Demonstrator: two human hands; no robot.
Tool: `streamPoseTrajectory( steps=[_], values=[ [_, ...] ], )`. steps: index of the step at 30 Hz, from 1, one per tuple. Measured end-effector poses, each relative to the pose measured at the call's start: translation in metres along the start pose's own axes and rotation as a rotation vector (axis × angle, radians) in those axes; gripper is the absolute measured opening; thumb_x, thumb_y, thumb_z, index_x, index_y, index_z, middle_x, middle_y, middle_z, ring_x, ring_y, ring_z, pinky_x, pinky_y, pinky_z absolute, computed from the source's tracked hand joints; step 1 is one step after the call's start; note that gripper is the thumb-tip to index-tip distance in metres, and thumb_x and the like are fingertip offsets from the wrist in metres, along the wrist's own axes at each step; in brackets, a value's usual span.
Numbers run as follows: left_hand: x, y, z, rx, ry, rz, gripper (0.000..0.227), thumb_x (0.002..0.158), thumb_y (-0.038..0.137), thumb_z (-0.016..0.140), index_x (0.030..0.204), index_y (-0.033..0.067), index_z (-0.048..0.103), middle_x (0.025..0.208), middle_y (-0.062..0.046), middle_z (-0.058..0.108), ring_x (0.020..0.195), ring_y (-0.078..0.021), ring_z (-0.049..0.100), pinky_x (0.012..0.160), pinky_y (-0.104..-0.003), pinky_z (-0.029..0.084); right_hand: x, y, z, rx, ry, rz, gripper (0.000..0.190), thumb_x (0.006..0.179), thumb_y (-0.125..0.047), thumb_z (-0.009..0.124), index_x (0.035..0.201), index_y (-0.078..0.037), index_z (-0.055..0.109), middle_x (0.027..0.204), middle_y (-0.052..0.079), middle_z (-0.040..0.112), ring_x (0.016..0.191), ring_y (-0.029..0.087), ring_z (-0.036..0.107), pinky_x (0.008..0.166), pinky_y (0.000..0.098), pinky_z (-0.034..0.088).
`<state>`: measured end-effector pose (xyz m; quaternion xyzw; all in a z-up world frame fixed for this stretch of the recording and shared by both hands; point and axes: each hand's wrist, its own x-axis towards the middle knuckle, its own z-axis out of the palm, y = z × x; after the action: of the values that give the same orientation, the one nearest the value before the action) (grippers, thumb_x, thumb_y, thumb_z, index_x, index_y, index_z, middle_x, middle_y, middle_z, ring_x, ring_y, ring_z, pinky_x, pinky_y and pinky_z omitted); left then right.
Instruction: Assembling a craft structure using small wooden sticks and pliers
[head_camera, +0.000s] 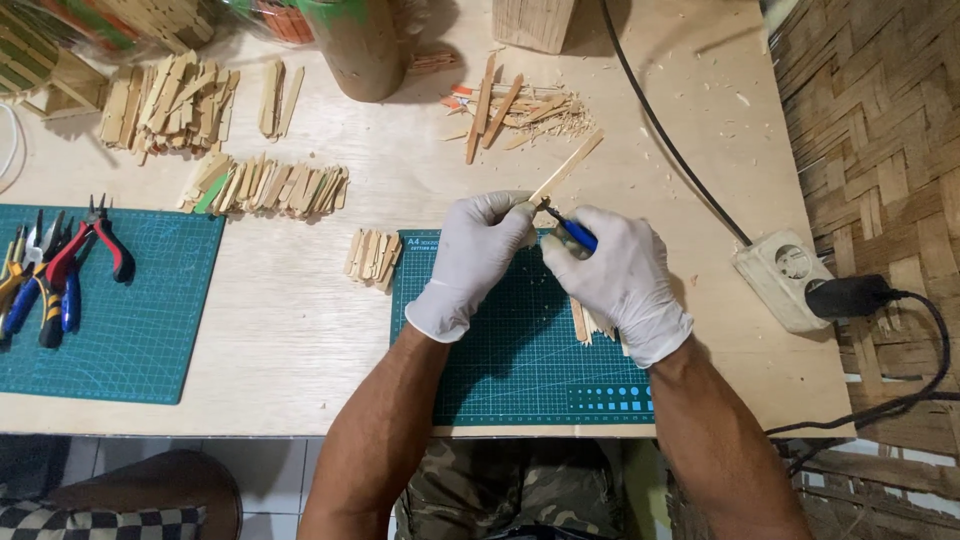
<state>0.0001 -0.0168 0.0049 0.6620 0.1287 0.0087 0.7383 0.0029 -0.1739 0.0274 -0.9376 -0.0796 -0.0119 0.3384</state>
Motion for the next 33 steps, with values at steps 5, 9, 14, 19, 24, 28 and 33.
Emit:
streamPoseTrajectory(
  steps=[5,9,14,19,24,28,33],
  values=[
    [-0.001,-0.001,0.003,-0.027,0.018,-0.003,0.015,0.086,0.010,0.066,0.089,0.0036,0.080,0.067,-0.010,0.070,0.064,-0.0106,0.069,0.062,-0.021,0.059,0.001,-0.001,0.007,-0.087,0.048,0.009,0.031,0.078,-0.051,0.080,0.077,-0.021,0.072,0.062,-0.001,0.069,0.071,0.029,0.074,0.066,0.0394,0.056],
    [-0.007,0.010,0.008,-0.025,0.030,0.010,0.016,0.086,0.009,0.066,0.091,0.0042,0.081,0.068,-0.011,0.071,0.066,-0.0113,0.068,0.061,-0.023,0.060,0.006,0.008,0.017,-0.211,0.073,0.014,0.039,0.082,-0.058,0.077,0.079,-0.019,0.070,0.065,0.005,0.070,0.073,0.032,0.075,0.065,0.0453,0.057],
    [0.005,-0.014,0.001,0.044,0.017,0.039,0.018,0.087,0.014,0.067,0.096,0.0088,0.082,0.059,-0.005,0.065,0.059,-0.0043,0.057,0.052,-0.020,0.050,0.012,0.030,0.033,-0.273,0.197,-0.057,0.035,0.086,-0.052,0.077,0.076,-0.021,0.067,0.060,0.001,0.068,0.064,0.030,0.073,0.058,0.0419,0.058],
    [0.005,-0.014,0.003,0.075,0.024,0.061,0.017,0.087,0.015,0.068,0.097,0.0110,0.082,0.057,-0.003,0.064,0.056,-0.0018,0.052,0.049,-0.017,0.044,0.014,0.038,0.036,-0.309,0.235,-0.102,0.034,0.086,-0.052,0.077,0.074,-0.023,0.064,0.060,0.000,0.067,0.064,0.027,0.073,0.055,0.0407,0.057],
    [0.007,-0.016,0.002,0.022,0.011,0.075,0.019,0.088,0.011,0.066,0.100,0.0060,0.081,0.055,-0.004,0.063,0.050,-0.0007,0.047,0.048,-0.014,0.036,0.016,0.039,0.033,-0.330,0.219,-0.146,0.035,0.082,-0.053,0.078,0.072,-0.024,0.062,0.056,-0.003,0.063,0.063,0.027,0.073,0.056,0.0396,0.057],
    [0.008,-0.023,0.001,-0.009,0.019,0.073,0.019,0.088,0.010,0.066,0.100,0.0052,0.081,0.055,-0.005,0.064,0.049,-0.0011,0.050,0.047,-0.014,0.038,0.012,0.026,0.032,-0.316,0.249,-0.083,0.035,0.086,-0.051,0.077,0.070,-0.024,0.063,0.052,-0.003,0.061,0.058,0.028,0.072,0.053,0.0390,0.056],
    [-0.004,0.001,0.007,-0.081,0.003,0.099,0.021,0.088,0.006,0.063,0.102,-0.0016,0.078,0.050,-0.006,0.057,0.045,-0.0035,0.046,0.044,-0.016,0.032,0.009,0.015,0.023,-0.165,0.295,-0.074,0.036,0.078,-0.055,0.084,0.067,-0.026,0.065,0.053,0.000,0.061,0.064,0.031,0.071,0.055,0.0431,0.055]
  ],
)
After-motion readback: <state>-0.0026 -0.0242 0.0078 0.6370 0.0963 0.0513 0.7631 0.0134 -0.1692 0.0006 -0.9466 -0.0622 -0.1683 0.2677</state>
